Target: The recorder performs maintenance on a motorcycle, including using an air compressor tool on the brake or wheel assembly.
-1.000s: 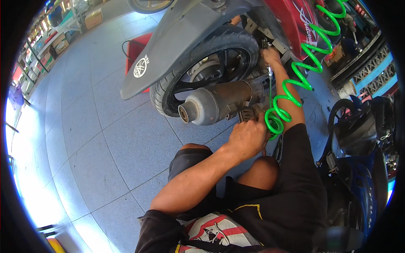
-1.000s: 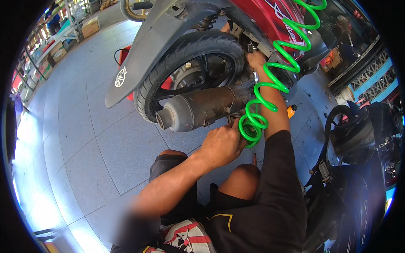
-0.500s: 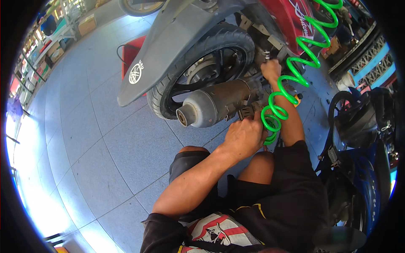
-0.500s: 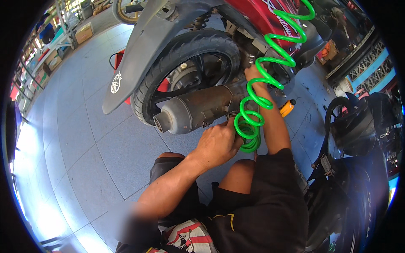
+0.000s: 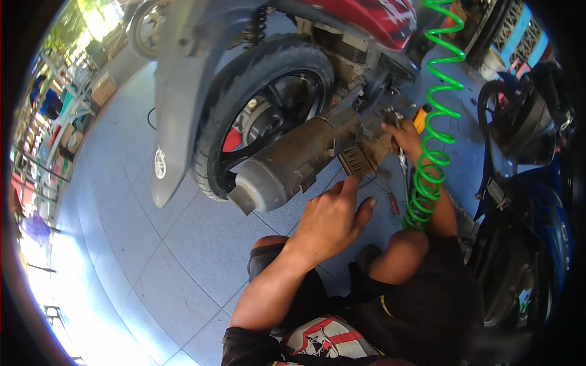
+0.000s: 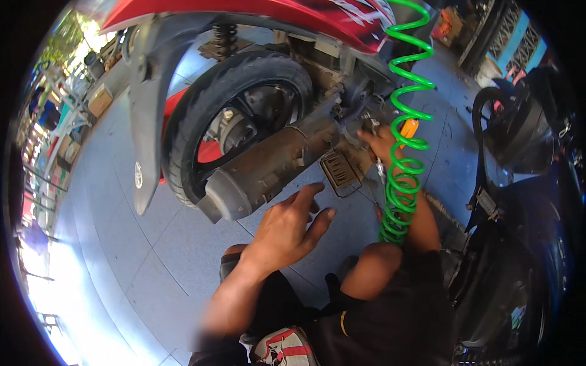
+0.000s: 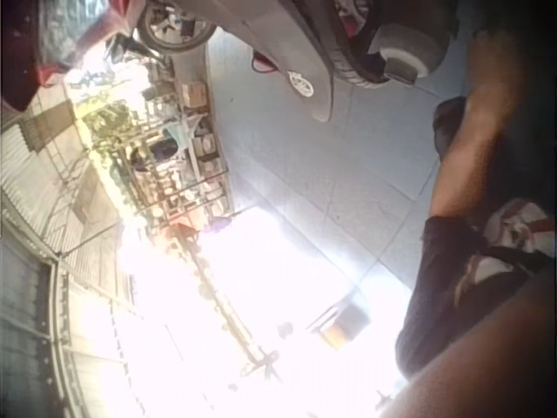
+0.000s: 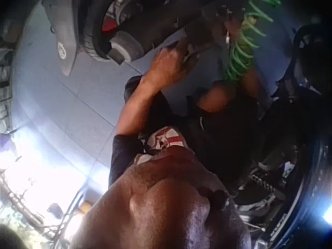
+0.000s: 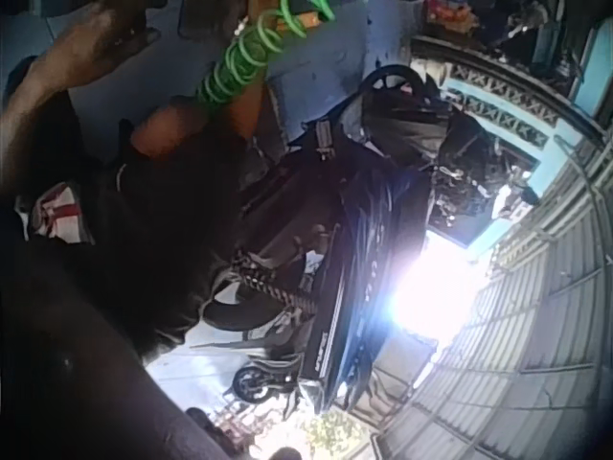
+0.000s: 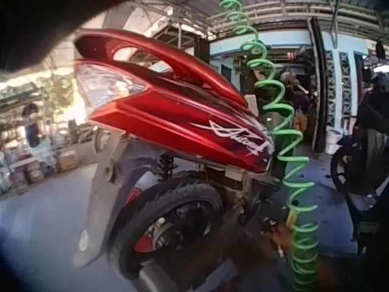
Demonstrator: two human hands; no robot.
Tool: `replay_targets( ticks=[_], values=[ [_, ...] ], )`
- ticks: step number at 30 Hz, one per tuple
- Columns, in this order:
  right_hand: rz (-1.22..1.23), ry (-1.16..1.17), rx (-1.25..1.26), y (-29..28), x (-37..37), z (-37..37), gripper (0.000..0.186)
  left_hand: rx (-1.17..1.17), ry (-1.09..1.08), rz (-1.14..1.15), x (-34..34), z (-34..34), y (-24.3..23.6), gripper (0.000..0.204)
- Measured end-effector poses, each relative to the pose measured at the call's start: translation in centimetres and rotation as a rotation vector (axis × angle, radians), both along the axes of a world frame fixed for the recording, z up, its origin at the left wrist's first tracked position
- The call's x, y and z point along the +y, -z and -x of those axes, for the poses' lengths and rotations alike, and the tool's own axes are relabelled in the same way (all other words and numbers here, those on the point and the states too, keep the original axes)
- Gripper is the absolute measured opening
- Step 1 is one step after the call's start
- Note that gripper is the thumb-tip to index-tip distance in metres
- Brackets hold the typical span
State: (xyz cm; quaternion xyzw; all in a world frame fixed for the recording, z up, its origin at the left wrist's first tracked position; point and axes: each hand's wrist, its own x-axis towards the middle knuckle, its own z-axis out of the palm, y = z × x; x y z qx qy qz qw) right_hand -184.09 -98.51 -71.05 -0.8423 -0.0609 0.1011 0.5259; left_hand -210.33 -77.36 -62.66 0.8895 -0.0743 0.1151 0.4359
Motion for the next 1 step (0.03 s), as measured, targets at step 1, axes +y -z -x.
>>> replay_targets(
  ticks=[1],
  values=[
    [0.02, 0.021, 0.097, 1.27, -1.45, 0.7, 0.027, 0.004, 0.029, -0.055, 0.42, 0.32, -0.27, 0.039]
  ],
)
